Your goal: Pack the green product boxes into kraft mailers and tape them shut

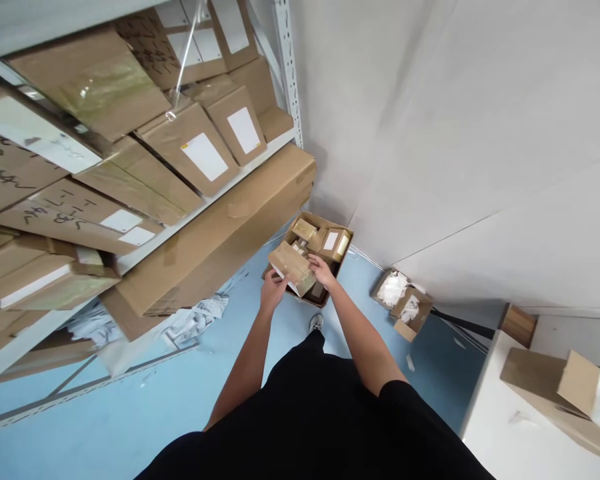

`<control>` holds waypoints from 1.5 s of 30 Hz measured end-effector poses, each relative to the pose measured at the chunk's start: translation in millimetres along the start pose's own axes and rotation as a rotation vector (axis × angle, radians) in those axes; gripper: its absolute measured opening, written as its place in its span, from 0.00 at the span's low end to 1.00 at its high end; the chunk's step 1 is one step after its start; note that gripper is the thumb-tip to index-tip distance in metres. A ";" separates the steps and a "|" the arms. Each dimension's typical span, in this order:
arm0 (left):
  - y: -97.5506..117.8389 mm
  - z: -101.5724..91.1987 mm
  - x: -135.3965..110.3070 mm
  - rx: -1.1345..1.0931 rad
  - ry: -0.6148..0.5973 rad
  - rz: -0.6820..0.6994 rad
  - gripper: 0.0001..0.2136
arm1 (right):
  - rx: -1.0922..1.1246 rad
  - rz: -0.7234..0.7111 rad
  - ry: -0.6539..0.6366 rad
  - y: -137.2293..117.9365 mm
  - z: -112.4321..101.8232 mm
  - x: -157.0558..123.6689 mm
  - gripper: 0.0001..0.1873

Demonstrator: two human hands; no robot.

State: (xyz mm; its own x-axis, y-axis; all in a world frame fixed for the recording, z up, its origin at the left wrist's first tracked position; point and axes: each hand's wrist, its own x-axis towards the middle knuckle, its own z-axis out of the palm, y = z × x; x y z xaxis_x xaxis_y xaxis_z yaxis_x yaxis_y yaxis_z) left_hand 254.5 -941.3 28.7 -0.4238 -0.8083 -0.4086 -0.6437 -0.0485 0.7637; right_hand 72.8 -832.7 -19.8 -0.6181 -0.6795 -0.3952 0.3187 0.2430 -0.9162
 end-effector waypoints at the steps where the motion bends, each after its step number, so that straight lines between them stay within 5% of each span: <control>1: 0.9 -8.5 0.5 0.036 0.053 -0.015 0.29 | -0.016 0.002 0.009 3.0 4.2 6.3 0.27; 6: 10.9 -42.1 5.5 0.069 0.223 0.037 0.25 | -0.104 0.016 0.164 8.8 8.3 17.5 0.26; 10: 23.9 -32.9 15.6 0.020 0.260 0.131 0.21 | -0.086 -0.109 0.180 -4.9 -5.2 5.1 0.22; 17: 79.5 41.3 16.4 -0.005 0.090 0.354 0.21 | 0.080 -0.231 0.235 -39.8 -64.3 -41.8 0.21; 24: 144.6 133.0 -40.4 -0.026 -0.125 0.582 0.20 | 0.143 -0.304 0.465 -47.3 -161.4 -129.9 0.23; 29: 171.8 224.1 -121.8 0.011 -0.345 0.688 0.20 | 0.164 -0.334 0.710 -30.0 -241.8 -223.8 0.23; 36: 186.1 355.6 -282.2 0.083 -0.712 0.842 0.20 | 0.232 -0.345 1.105 19.3 -339.9 -389.0 0.22; 41: 170.0 436.5 -422.3 0.093 -1.012 0.967 0.20 | 0.314 -0.340 1.407 70.5 -380.7 -528.8 0.22; 45: 143.9 480.1 -543.3 0.142 -1.305 1.028 0.19 | 0.369 -0.279 1.674 111.6 -390.9 -646.0 0.23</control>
State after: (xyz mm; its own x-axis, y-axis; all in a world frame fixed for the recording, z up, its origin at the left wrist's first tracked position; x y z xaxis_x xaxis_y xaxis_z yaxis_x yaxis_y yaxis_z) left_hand 86.3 -227.4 120.7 -0.8436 0.5361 0.0305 0.2037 0.2670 0.9419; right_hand 226.8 -95.9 107.3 -0.6166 0.7816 -0.0949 0.0678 -0.0673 -0.9954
